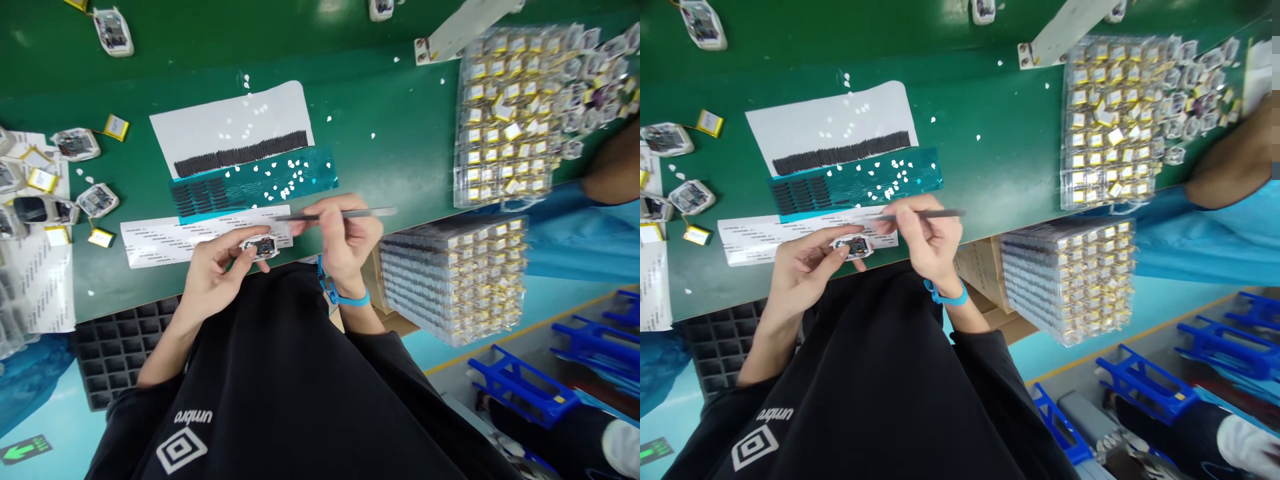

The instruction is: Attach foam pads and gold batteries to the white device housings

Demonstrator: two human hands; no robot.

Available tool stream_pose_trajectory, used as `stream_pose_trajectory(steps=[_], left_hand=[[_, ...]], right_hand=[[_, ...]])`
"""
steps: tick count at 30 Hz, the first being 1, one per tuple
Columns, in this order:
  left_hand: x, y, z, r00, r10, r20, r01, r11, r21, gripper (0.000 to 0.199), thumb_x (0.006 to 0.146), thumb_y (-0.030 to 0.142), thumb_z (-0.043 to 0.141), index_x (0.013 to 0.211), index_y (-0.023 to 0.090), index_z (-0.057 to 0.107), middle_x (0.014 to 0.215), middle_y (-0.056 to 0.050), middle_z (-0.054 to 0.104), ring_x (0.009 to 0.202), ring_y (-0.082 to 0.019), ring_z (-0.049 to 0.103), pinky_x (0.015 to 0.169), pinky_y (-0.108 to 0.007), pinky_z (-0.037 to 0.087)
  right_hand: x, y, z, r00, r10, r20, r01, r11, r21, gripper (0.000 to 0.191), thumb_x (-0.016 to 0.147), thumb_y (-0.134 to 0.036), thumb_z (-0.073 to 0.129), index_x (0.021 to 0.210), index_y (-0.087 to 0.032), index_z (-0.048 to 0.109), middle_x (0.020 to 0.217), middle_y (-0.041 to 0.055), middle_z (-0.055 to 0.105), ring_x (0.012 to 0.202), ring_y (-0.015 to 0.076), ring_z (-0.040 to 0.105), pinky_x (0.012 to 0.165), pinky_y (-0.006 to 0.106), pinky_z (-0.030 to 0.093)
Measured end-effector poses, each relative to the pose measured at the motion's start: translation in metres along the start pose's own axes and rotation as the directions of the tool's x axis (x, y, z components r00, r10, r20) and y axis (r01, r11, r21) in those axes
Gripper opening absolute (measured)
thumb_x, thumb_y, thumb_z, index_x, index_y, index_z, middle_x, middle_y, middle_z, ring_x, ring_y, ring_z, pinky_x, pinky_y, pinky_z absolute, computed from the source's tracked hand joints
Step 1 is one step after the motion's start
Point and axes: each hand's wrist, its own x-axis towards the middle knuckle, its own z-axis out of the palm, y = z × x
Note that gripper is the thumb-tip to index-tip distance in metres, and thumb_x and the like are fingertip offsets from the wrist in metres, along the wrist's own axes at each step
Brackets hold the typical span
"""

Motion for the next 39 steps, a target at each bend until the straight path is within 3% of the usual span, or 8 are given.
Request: stream_pose_trajectory(steps=[5,10,21,26,29,33,35,39], left_hand=[[-0.006,-0.017,-0.016,0.961,0.211,-0.177,-0.156,0.946,0.283,0.021,0.101,0.027,0.070,0.120,0.022,0.078,0.113,-0.006,0.081,0.103,-0.022,0.078,0.095,-0.032,0.059],[0.013,-0.028,-0.028,0.923,0.373,-0.099,-0.239,0.753,0.613,0.020,0.104,0.025,0.062,0.115,0.021,0.078,0.115,-0.007,0.080,0.112,-0.025,0.072,0.101,-0.037,0.053],[0.029,-0.044,-0.023,0.905,0.425,0.008,-0.291,0.606,0.740,0.023,0.107,0.027,0.052,0.111,0.022,0.074,0.105,-0.009,0.080,0.096,-0.029,0.063,0.087,-0.043,0.043],[0.023,-0.029,-0.024,0.901,0.430,0.063,-0.309,0.532,0.789,0.022,0.105,0.021,0.054,0.115,0.021,0.074,0.099,-0.009,0.080,0.098,-0.031,0.065,0.086,-0.045,0.041],[0.005,0.001,-0.022,0.875,0.445,0.190,-0.467,0.672,0.575,0.021,0.103,0.019,0.058,0.116,0.026,0.073,0.110,-0.007,0.081,0.103,-0.030,0.069,0.089,-0.046,0.047],[-0.005,0.030,-0.023,0.934,0.292,-0.208,-0.297,0.955,0.006,0.013,0.106,0.032,0.062,0.107,0.028,0.074,0.092,-0.002,0.079,0.078,-0.021,0.069,0.070,-0.036,0.052],[0.002,0.029,-0.026,0.946,0.117,-0.302,-0.171,0.972,-0.159,0.013,0.100,0.036,0.072,0.096,0.024,0.074,0.081,-0.002,0.075,0.063,-0.016,0.059,0.058,-0.031,0.045],[0.017,0.015,-0.027,0.975,-0.077,-0.209,-0.007,0.928,-0.373,0.018,0.085,0.035,0.082,0.089,0.021,0.072,0.078,-0.006,0.074,0.056,-0.015,0.053,0.049,-0.029,0.037]], right_hand=[[0.027,0.023,-0.009,0.954,-0.130,0.269,0.183,0.966,-0.184,0.018,0.104,-0.031,0.064,0.107,-0.030,0.082,0.103,-0.0028,0.084,0.092,0.0174,0.079,0.085,0.036,0.064],[0.042,0.044,-0.003,0.876,-0.043,0.481,0.175,0.956,-0.234,0.021,0.106,-0.035,0.063,0.110,-0.028,0.082,0.111,-0.0005,0.084,0.102,0.0182,0.078,0.094,0.037,0.059],[0.042,0.059,0.003,0.810,-0.171,0.561,0.404,0.856,-0.322,0.024,0.106,-0.030,0.058,0.117,-0.029,0.080,0.109,-0.0021,0.084,0.094,0.0183,0.078,0.084,0.035,0.064],[0.046,0.036,0.002,0.924,-0.244,0.294,0.324,0.909,-0.263,0.023,0.104,-0.027,0.063,0.119,-0.035,0.079,0.111,-0.0043,0.083,0.092,0.0193,0.080,0.088,0.040,0.067],[0.044,0.017,0.001,0.936,-0.282,0.211,0.324,0.923,-0.208,0.025,0.104,-0.023,0.064,0.118,-0.037,0.080,0.110,-0.0054,0.083,0.092,0.0201,0.081,0.084,0.042,0.068],[0.035,0.008,0.003,0.901,-0.381,0.208,0.413,0.899,-0.142,0.037,0.100,-0.011,0.064,0.123,-0.037,0.078,0.113,-0.0059,0.083,0.093,0.0184,0.081,0.078,0.038,0.068],[0.030,0.007,0.004,0.895,-0.396,0.207,0.427,0.894,-0.133,0.041,0.099,-0.008,0.065,0.126,-0.036,0.077,0.114,-0.0055,0.083,0.096,0.0190,0.082,0.078,0.037,0.069],[0.023,0.003,0.005,0.852,-0.471,0.229,0.506,0.853,-0.129,0.048,0.096,-0.006,0.067,0.133,-0.036,0.073,0.114,-0.0046,0.083,0.101,0.0219,0.082,0.077,0.037,0.071]])
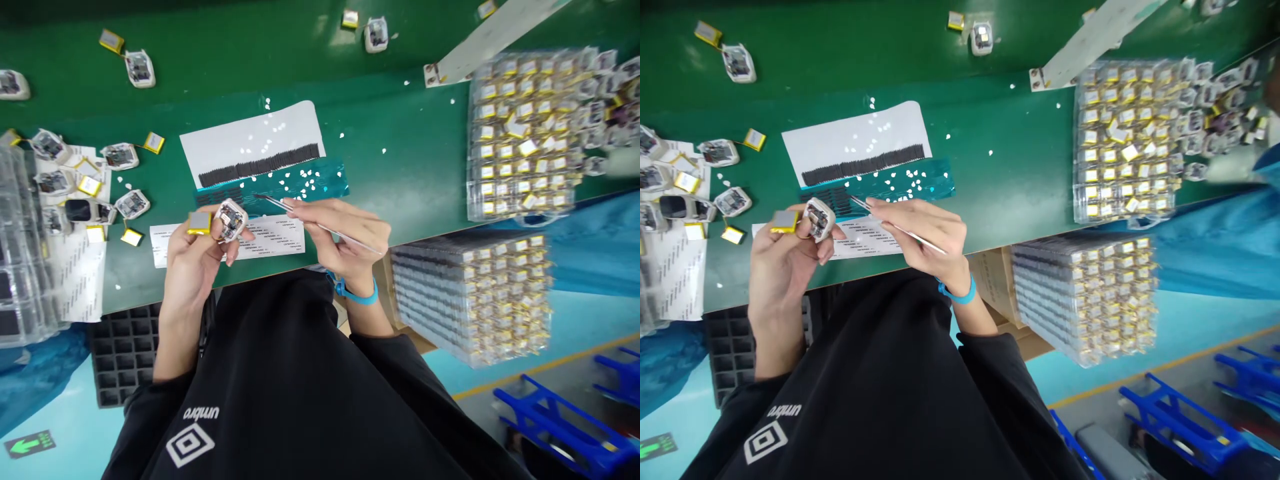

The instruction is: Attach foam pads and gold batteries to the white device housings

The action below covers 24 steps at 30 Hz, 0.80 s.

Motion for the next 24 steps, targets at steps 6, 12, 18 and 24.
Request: stream_pose_trajectory(steps=[6,12,18,24], left_hand=[[-0.005,-0.009,0.006,0.992,-0.081,0.101,0.092,0.989,-0.115,0.022,0.081,0.030,0.079,0.099,0.019,0.074,0.090,-0.010,0.079,0.056,-0.014,0.054,0.050,-0.029,0.040],[-0.007,-0.011,0.013,0.987,-0.072,0.146,0.082,0.995,-0.064,0.040,0.079,0.039,0.092,0.108,0.018,0.074,0.095,-0.010,0.080,0.058,-0.012,0.056,0.052,-0.028,0.044],[-0.005,-0.015,0.018,0.998,-0.042,0.042,0.044,0.998,-0.051,0.033,0.079,0.044,0.093,0.084,0.018,0.074,0.081,-0.005,0.077,0.050,-0.010,0.056,0.045,-0.024,0.041],[0.002,-0.022,0.010,0.980,0.120,-0.159,-0.118,0.993,0.027,0.040,0.065,0.049,0.101,0.073,0.018,0.076,0.077,0.000,0.069,0.057,-0.007,0.055,0.043,-0.019,0.042]], right_hand=[[-0.001,-0.010,-0.008,0.999,-0.023,-0.027,0.020,0.997,-0.079,0.045,0.096,-0.010,0.068,0.133,-0.035,0.073,0.116,-0.0041,0.083,0.098,0.0226,0.083,0.073,0.036,0.072],[-0.004,-0.012,-0.008,0.998,-0.002,-0.063,-0.005,0.994,-0.106,0.043,0.097,-0.012,0.067,0.130,-0.038,0.074,0.111,-0.0054,0.083,0.095,0.0225,0.083,0.073,0.035,0.072],[-0.006,-0.015,-0.014,0.999,0.002,-0.032,-0.005,0.997,-0.082,0.043,0.098,-0.012,0.066,0.132,-0.036,0.074,0.115,-0.0039,0.083,0.097,0.0235,0.083,0.075,0.037,0.073],[-0.001,-0.030,-0.026,0.961,-0.085,0.262,0.113,0.989,-0.094,0.030,0.099,-0.014,0.069,0.120,-0.032,0.078,0.119,-0.0018,0.081,0.102,0.0200,0.082,0.087,0.030,0.073]])
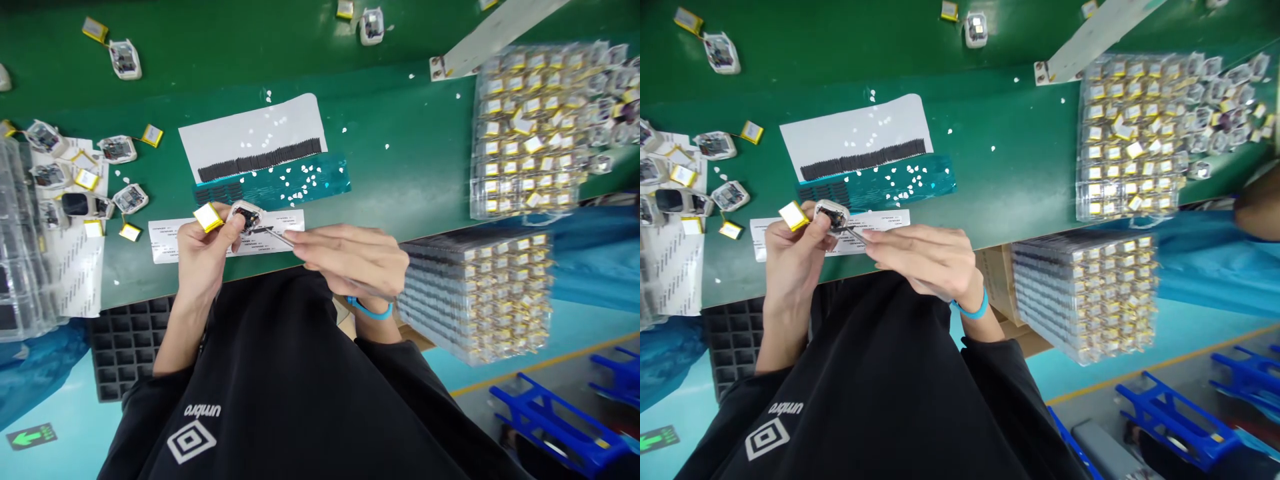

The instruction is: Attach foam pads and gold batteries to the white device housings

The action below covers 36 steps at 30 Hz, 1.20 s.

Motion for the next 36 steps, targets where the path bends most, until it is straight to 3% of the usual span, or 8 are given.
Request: stream_pose_trajectory(steps=[4,8,11,16,23,26,30,36], left_hand=[[0.003,-0.004,-0.004,0.998,0.060,-0.020,-0.061,0.998,-0.011,0.038,0.069,0.047,0.100,0.073,0.018,0.075,0.073,0.003,0.067,0.047,-0.004,0.051,0.036,-0.017,0.038],[0.003,0.001,-0.007,0.998,-0.007,0.064,0.013,0.996,-0.086,0.031,0.083,0.047,0.090,0.081,0.019,0.078,0.081,-0.001,0.076,0.051,-0.010,0.065,0.043,-0.021,0.053],[0.002,0.007,-0.009,0.994,-0.034,0.108,0.043,0.996,-0.076,0.028,0.082,0.044,0.092,0.082,0.019,0.079,0.078,-0.001,0.076,0.055,-0.013,0.071,0.052,-0.024,0.061],[0.001,0.012,-0.012,0.989,-0.046,0.139,0.048,0.999,-0.011,0.031,0.074,0.044,0.098,0.081,0.019,0.082,0.071,0.000,0.075,0.051,-0.013,0.070,0.053,-0.023,0.063],[-0.004,0.009,-0.006,1.000,-0.006,0.003,0.007,0.998,-0.061,0.027,0.076,0.038,0.096,0.082,0.019,0.079,0.075,-0.001,0.078,0.063,-0.016,0.076,0.057,-0.022,0.064],[-0.005,0.011,0.000,0.995,-0.096,-0.037,0.090,0.986,-0.140,0.028,0.076,0.029,0.095,0.084,0.017,0.072,0.081,-0.002,0.080,0.076,-0.020,0.081,0.064,-0.021,0.065],[-0.004,0.013,0.003,0.981,-0.192,-0.024,0.181,0.955,-0.234,0.022,0.073,0.020,0.090,0.081,0.015,0.069,0.078,-0.003,0.080,0.072,-0.020,0.081,0.058,-0.019,0.063],[-0.007,0.014,0.005,0.994,-0.099,-0.044,0.087,0.970,-0.229,0.020,0.076,0.018,0.086,0.075,0.015,0.066,0.077,-0.002,0.078,0.070,-0.019,0.080,0.054,-0.019,0.060]], right_hand=[[0.004,-0.006,-0.002,0.989,-0.048,0.141,0.056,0.997,-0.053,0.017,0.100,-0.015,0.070,0.114,-0.022,0.077,0.118,0.0050,0.081,0.107,0.0179,0.081,0.093,0.029,0.071],[0.003,-0.004,0.002,0.995,-0.082,0.055,0.087,0.993,-0.083,0.015,0.100,-0.013,0.069,0.112,-0.018,0.076,0.112,0.0066,0.083,0.102,0.0164,0.082,0.088,0.028,0.072],[0.002,-0.002,0.004,0.992,-0.126,-0.011,0.124,0.988,-0.087,0.016,0.098,-0.009,0.071,0.113,-0.012,0.074,0.108,0.0106,0.084,0.099,0.0174,0.082,0.086,0.027,0.072],[0.001,-0.005,0.004,0.995,-0.064,0.076,0.073,0.990,-0.122,0.017,0.098,-0.011,0.072,0.113,-0.015,0.075,0.115,0.0091,0.083,0.108,0.0175,0.080,0.094,0.030,0.071],[0.001,-0.008,0.012,0.962,-0.267,0.049,0.271,0.933,-0.236,0.015,0.104,-0.017,0.064,0.111,-0.014,0.077,0.116,0.0082,0.082,0.107,0.0140,0.080,0.095,0.022,0.068],[0.007,-0.010,0.014,0.948,-0.304,0.093,0.317,0.889,-0.330,0.014,0.100,-0.016,0.071,0.111,-0.012,0.077,0.116,0.0099,0.082,0.103,0.0164,0.081,0.089,0.023,0.070],[0.016,-0.013,0.014,0.921,-0.337,0.194,0.388,0.828,-0.404,0.016,0.097,-0.017,0.074,0.111,-0.009,0.077,0.115,0.0104,0.082,0.101,0.0180,0.081,0.089,0.026,0.069],[0.019,-0.018,0.014,0.901,-0.347,0.259,0.429,0.795,-0.428,0.018,0.103,-0.015,0.063,0.111,-0.010,0.078,0.117,0.0116,0.082,0.106,0.0184,0.080,0.092,0.026,0.068]])
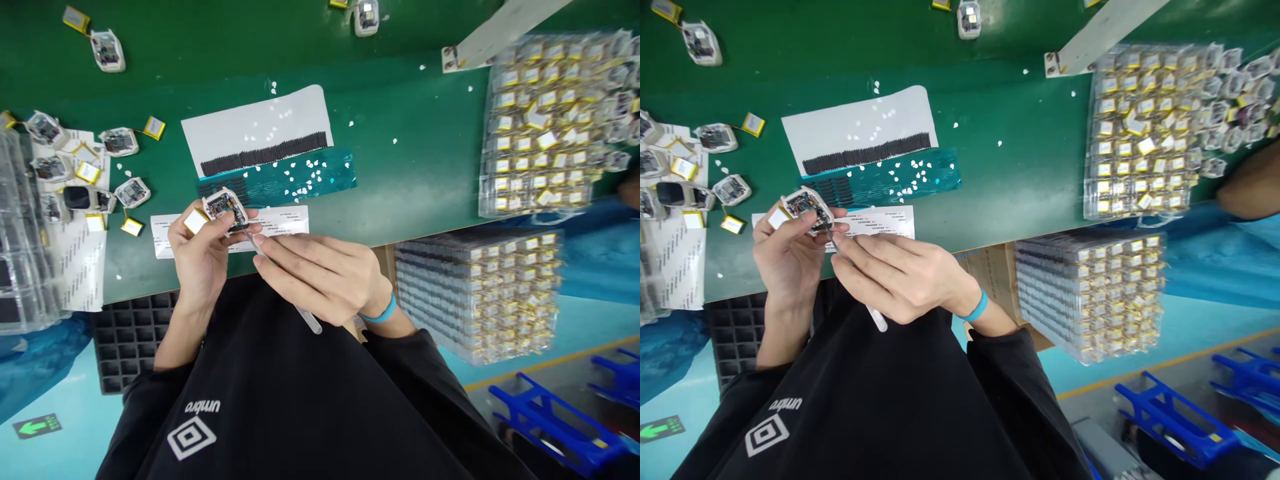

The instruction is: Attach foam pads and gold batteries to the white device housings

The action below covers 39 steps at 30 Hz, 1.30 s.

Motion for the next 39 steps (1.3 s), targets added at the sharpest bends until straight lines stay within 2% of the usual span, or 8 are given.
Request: stream_pose_trajectory(steps=[7,13,17,22,27,32,36,39], left_hand=[[-0.001,0.000,-0.001,1.000,0.016,-0.005,-0.015,0.999,0.041,0.021,0.075,0.015,0.081,0.066,0.019,0.062,0.074,0.001,0.076,0.068,-0.018,0.078,0.053,-0.022,0.059],[-0.002,0.001,-0.002,1.000,0.024,0.020,-0.026,0.994,0.103,0.022,0.075,0.017,0.084,0.067,0.017,0.064,0.073,0.000,0.073,0.063,-0.017,0.073,0.067,-0.031,0.062],[-0.003,0.006,-0.001,0.991,0.116,0.065,-0.125,0.980,0.154,0.028,0.072,0.016,0.091,0.063,0.018,0.065,0.072,0.003,0.064,0.067,-0.012,0.064,0.069,-0.026,0.059],[-0.006,0.007,-0.003,0.989,0.123,0.087,-0.141,0.957,0.255,0.031,0.078,0.031,0.095,0.068,0.021,0.067,0.066,0.003,0.065,0.054,-0.011,0.061,0.055,-0.026,0.059],[-0.007,0.004,-0.005,0.993,0.077,0.089,-0.096,0.968,0.230,0.037,0.076,0.036,0.097,0.071,0.019,0.065,0.066,0.004,0.066,0.052,-0.011,0.067,0.055,-0.022,0.061],[-0.007,-0.001,-0.003,0.988,0.081,0.135,-0.109,0.970,0.218,0.028,0.083,0.029,0.091,0.076,0.018,0.066,0.070,0.003,0.071,0.056,-0.015,0.074,0.058,-0.025,0.065],[0.003,-0.004,-0.004,0.981,0.014,0.193,-0.071,0.953,0.294,0.031,0.075,0.033,0.095,0.091,0.019,0.073,0.075,0.002,0.075,0.056,-0.017,0.074,0.059,-0.027,0.064],[0.041,0.013,-0.019,0.967,0.123,0.223,-0.217,0.857,0.467,0.032,0.077,0.035,0.094,0.096,0.020,0.073,0.071,0.003,0.073,0.053,-0.015,0.066,0.058,-0.030,0.059]], right_hand=[[0.002,0.003,0.003,1.000,0.015,-0.004,-0.014,0.998,0.067,0.015,0.102,-0.015,0.066,0.110,-0.012,0.077,0.116,0.0090,0.083,0.106,0.0167,0.080,0.096,0.026,0.067],[0.002,0.007,-0.007,0.998,0.029,0.054,-0.037,0.987,0.157,0.016,0.101,-0.015,0.067,0.112,-0.009,0.076,0.118,0.0118,0.082,0.108,0.0200,0.080,0.097,0.030,0.067],[0.001,0.009,-0.012,0.995,0.036,0.088,-0.054,0.976,0.212,0.023,0.107,-0.017,0.057,0.116,-0.010,0.076,0.122,0.0113,0.081,0.111,0.0198,0.079,0.097,0.029,0.068],[-0.009,0.009,-0.002,0.976,0.214,0.049,-0.218,0.930,0.296,0.019,0.100,-0.016,0.071,0.119,-0.017,0.075,0.123,0.0057,0.081,0.111,0.0158,0.079,0.098,0.027,0.068],[-0.015,0.010,0.007,0.947,0.314,-0.065,-0.261,0.873,0.413,0.018,0.104,-0.015,0.064,0.119,-0.018,0.074,0.120,0.0047,0.082,0.111,0.0136,0.079,0.096,0.025,0.069],[-0.016,0.010,0.002,0.923,0.379,0.062,-0.363,0.808,0.465,0.019,0.101,-0.012,0.066,0.117,-0.018,0.076,0.119,0.0068,0.082,0.111,0.0172,0.080,0.096,0.029,0.070],[-0.025,0.011,0.008,0.895,0.440,-0.076,-0.347,0.793,0.502,0.030,0.097,-0.006,0.067,0.123,-0.018,0.075,0.115,0.0075,0.083,0.106,0.0201,0.081,0.088,0.032,0.071],[-0.035,0.010,0.014,0.828,0.533,-0.176,-0.376,0.760,0.530,0.043,0.093,0.000,0.067,0.129,-0.022,0.075,0.111,0.0058,0.084,0.102,0.0227,0.082,0.081,0.035,0.072]])
